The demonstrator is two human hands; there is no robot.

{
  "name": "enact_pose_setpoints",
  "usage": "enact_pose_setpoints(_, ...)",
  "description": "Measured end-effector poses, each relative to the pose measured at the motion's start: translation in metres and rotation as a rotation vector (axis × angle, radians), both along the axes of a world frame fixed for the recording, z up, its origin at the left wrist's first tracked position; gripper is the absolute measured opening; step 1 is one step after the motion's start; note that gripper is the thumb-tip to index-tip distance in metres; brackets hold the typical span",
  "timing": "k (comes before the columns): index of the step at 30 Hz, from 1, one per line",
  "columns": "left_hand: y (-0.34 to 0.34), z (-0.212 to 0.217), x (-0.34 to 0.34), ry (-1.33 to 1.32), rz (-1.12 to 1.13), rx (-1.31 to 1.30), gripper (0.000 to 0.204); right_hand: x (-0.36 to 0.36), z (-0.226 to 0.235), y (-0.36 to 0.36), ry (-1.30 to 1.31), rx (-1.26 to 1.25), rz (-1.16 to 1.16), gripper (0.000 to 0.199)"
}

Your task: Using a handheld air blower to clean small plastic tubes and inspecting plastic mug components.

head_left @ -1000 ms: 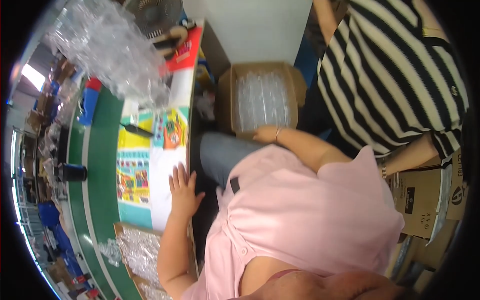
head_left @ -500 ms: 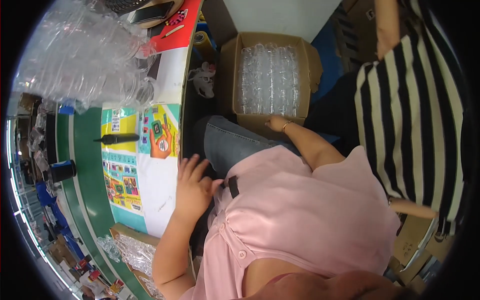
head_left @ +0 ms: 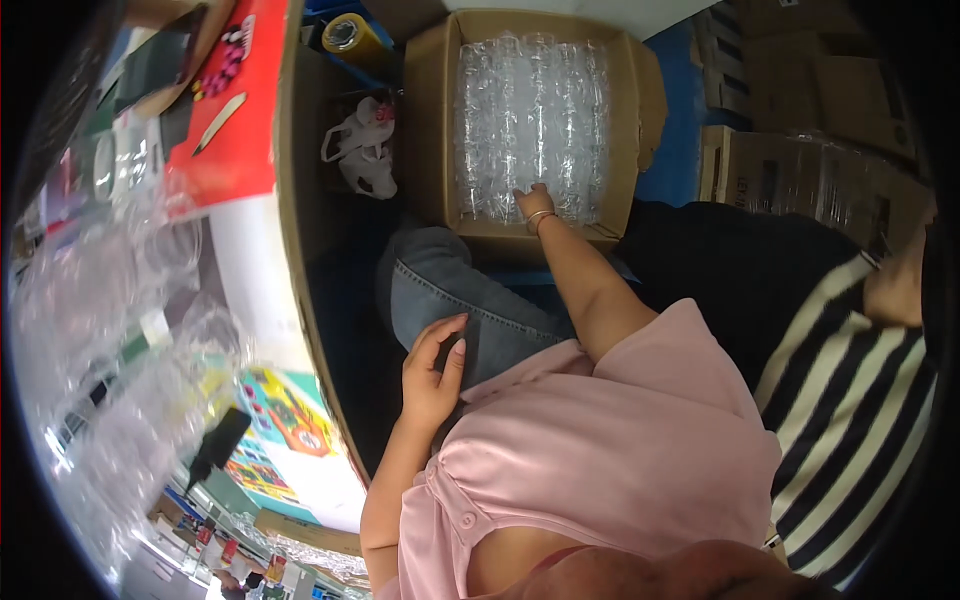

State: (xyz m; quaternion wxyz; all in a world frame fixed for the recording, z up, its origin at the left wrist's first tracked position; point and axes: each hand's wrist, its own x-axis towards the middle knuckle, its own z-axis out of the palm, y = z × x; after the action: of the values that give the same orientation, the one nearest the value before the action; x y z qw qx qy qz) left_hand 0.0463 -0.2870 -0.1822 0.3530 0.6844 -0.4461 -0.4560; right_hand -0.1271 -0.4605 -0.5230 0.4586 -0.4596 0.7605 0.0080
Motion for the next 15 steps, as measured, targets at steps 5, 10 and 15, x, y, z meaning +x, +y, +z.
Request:
enact_pose_setpoints(5,-0.058,-0.015,0.002,-0.171,-0.132,-0.099,0.021,0.013,-0.043,0.004,0.062,0.140,-0.026,0.089)
enact_pose_setpoints(10,-0.057,-0.032,0.012,-0.214,-0.231,-0.048,0.021,0.035,-0.055,0.004,0.112,0.174,-0.054,0.105)
enact_pose_setpoints(15,-0.061,-0.035,0.013,-0.123,-0.172,-0.026,0.021,0.054,-0.046,-0.009,0.154,0.273,-0.160,0.109)
